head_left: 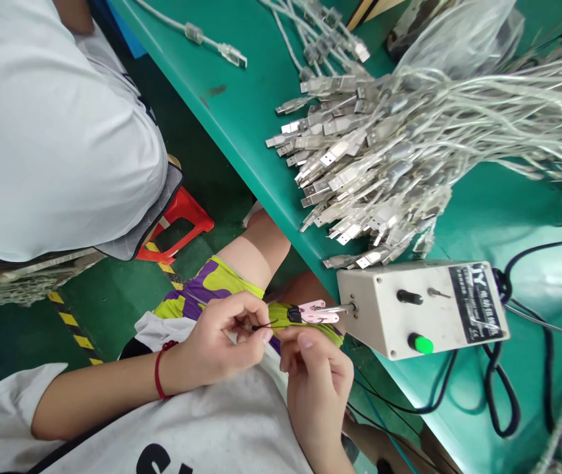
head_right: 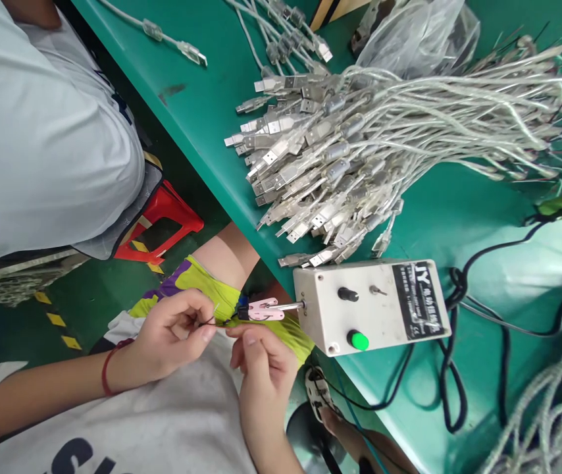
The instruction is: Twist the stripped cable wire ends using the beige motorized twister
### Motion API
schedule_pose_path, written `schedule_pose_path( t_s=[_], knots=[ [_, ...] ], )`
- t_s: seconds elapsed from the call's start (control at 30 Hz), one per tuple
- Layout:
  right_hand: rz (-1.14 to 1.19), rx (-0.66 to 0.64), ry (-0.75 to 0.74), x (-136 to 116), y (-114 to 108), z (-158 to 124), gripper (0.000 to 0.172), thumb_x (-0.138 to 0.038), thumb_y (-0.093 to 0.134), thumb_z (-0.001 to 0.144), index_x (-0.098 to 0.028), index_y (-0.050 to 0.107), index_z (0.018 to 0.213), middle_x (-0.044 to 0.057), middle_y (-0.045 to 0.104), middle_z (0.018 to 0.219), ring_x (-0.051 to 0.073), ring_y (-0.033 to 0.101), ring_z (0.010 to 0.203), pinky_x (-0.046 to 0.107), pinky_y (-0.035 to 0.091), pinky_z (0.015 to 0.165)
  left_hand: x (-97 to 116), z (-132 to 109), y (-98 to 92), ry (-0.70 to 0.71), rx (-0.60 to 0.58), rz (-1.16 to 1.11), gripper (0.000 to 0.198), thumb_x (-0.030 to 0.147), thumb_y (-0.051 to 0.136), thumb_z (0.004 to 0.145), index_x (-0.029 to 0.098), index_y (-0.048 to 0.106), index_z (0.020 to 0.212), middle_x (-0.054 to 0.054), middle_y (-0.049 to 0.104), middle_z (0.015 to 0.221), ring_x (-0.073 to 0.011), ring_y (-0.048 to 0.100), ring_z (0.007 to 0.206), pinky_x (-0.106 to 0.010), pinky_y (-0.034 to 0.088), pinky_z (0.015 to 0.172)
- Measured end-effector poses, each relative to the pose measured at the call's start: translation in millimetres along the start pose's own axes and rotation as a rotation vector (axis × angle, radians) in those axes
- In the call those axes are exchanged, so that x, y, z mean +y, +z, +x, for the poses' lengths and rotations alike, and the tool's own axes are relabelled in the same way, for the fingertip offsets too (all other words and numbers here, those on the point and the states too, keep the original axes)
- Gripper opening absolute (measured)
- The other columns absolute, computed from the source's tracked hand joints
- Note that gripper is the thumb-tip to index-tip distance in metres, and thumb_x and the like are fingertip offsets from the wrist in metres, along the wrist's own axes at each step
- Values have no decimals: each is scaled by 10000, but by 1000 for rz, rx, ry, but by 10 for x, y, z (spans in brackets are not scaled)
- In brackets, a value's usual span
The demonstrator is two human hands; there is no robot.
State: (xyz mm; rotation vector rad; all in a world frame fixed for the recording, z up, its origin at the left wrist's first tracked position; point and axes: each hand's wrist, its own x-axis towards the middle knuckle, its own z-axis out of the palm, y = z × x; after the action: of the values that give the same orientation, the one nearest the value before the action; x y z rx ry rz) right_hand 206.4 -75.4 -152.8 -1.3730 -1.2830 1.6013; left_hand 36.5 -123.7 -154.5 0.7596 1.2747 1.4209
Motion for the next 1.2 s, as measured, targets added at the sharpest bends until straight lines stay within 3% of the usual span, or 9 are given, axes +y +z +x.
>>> schedule_pose_path(
  t_s=[0.07,0.2,0.33,0.57,0.9,1.07,1.13,1.2],
  knots=[
    [138,39,82,-24,44,79,469,-616,804,1018,-196,876,821,15,637,570,131,497,505,246,390,481,-3,19,0,-18,59,-16,100,138,778,926,205,704,917,30,667,756,-83,562,623,-139,452,569],
    [360,99,203,-106,90,216,578,-727,910,895,-236,915,1201,-15,656,635,123,502,548,219,419,520,-23,44,15,-61,87,-42,102,159,796,937,202,705,916,29,670,755,-82,575,622,-139,455,571],
    [372,100,217,-132,74,238,555,-710,930,910,-215,919,1162,-32,586,532,121,492,536,228,450,574,-44,57,33,-116,82,-59,103,193,809,962,196,711,931,20,678,760,-88,589,636,-151,438,575],
    [403,-7,166,-65,-1,198,385,-552,824,1080,-234,864,1294,-73,486,520,128,357,527,264,420,596,-45,87,67,-176,98,-123,137,241,824,981,196,704,933,18,678,752,-92,577,620,-163,422,559],
    [407,-45,151,-30,-1,204,418,-570,798,1091,-226,834,1327,-83,447,530,137,324,553,289,404,623,-112,68,107,-213,62,-150,155,259,844,992,190,713,945,-2,724,786,-109,646,666,-173,483,602],
    [240,-68,180,-69,-85,175,584,-658,656,1142,-217,777,1505,-32,566,607,179,464,614,331,404,652,-109,53,110,-199,56,-150,159,259,851,995,192,715,944,-5,734,790,-117,659,674,-178,492,601],
    [4,-125,92,-65,-249,124,559,-679,615,1147,-242,844,1411,11,645,649,209,544,624,363,434,637,-100,43,103,-190,53,-135,148,258,850,998,193,725,952,-7,741,797,-116,662,674,-178,487,599],
    [-239,-106,-68,-49,-479,37,471,-687,749,1059,-272,928,1190,42,693,678,238,606,624,404,487,635,-90,30,96,-173,51,-109,133,259,846,1003,192,739,963,-15,754,806,-119,670,680,-180,491,603]
  ],
)
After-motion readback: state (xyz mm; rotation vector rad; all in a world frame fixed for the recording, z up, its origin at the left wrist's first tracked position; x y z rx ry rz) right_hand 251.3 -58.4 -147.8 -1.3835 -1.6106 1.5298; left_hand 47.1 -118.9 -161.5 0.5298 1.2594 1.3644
